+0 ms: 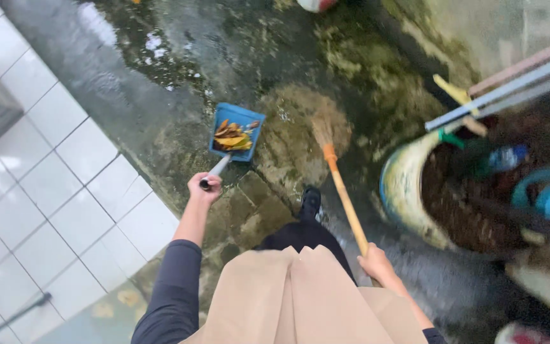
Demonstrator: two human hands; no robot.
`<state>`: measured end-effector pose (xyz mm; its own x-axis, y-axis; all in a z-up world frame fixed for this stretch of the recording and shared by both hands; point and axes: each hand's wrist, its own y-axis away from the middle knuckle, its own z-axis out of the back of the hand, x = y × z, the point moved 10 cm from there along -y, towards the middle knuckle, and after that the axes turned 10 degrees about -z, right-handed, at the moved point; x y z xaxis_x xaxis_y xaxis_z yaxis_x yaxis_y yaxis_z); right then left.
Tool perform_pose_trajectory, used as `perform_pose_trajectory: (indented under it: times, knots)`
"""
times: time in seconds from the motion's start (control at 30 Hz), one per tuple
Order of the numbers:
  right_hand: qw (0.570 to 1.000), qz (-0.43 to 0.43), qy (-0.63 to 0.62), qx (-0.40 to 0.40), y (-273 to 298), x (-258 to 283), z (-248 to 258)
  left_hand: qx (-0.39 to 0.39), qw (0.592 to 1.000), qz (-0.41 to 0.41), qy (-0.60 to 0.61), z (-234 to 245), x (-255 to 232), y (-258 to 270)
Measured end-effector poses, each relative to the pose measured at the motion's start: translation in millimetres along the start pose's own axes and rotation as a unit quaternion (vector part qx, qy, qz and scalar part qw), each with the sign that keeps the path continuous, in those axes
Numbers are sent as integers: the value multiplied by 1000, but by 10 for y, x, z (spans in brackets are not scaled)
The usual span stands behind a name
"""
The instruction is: Sweeping dry leaves into a dustpan and picking up debris from a plant pot
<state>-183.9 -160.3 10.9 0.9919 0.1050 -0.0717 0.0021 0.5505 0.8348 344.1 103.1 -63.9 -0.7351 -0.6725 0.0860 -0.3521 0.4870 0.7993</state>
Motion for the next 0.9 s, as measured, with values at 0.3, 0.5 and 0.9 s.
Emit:
perform_pose_trajectory:
  times: [0.3, 0.5, 0.9]
  knots:
    - [985, 166, 55, 1, -375, 1126, 1376, -52, 960, -260, 90, -346, -664, 296]
    - [971, 202, 130, -10, -950, 1726, 1927, -35, 945, -290, 145, -384, -985, 432]
    - [950, 240, 196, -33, -681, 3757, 2494, -40, 939, -291, 181, -984, -1864, 38]
